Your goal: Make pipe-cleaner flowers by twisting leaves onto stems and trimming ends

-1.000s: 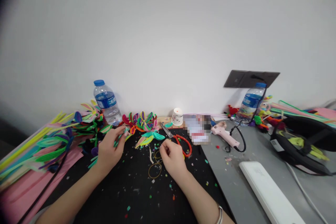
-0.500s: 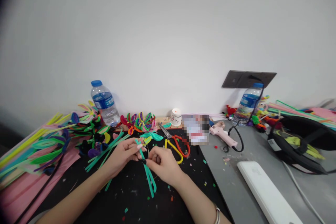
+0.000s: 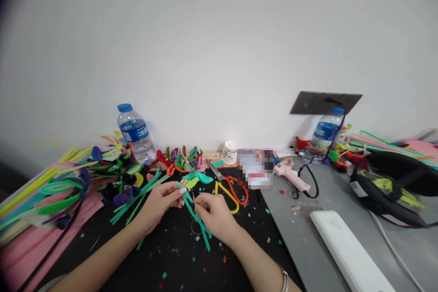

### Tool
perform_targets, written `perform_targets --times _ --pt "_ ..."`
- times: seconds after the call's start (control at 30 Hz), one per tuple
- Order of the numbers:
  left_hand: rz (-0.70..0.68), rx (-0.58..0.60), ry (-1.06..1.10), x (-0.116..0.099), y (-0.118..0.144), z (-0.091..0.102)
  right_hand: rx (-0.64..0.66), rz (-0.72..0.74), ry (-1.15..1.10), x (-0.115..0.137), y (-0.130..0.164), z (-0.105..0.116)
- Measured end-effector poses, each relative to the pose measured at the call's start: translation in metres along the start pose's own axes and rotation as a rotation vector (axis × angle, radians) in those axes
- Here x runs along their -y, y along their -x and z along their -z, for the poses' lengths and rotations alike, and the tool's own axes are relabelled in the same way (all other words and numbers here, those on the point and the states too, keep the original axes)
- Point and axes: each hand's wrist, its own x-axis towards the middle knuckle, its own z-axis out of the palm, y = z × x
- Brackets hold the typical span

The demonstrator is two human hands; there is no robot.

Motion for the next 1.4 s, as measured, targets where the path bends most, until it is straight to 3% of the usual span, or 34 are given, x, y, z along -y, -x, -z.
perform_targets --times 0.27,0.57,0.77,1.07,1.4 --pt "0.005 -0.056 0.162 -0.003 0.001 0.001 -0.098 -0.201 -0.418 0.000 -0.005 0.000" --pt "0.054 -0.032 0.251 -0.004 0.002 -0.001 -0.074 -0.199 -0.721 0.002 -0.004 0.007" --pt "0.097 0.071 0.137 -0.001 0.003 -0.002 -0.018 -0.218 -0.650 0.000 -0.005 0.005" --pt "0.123 0.109 0.010 0.005 0.001 -0.003 -0.114 -0.109 -0.503 -0.001 -0.006 0.009" --pt "0.091 0.133 -0.054 0.003 0.002 -0.006 0.042 -0.265 -0.577 0.000 -0.006 0.006"
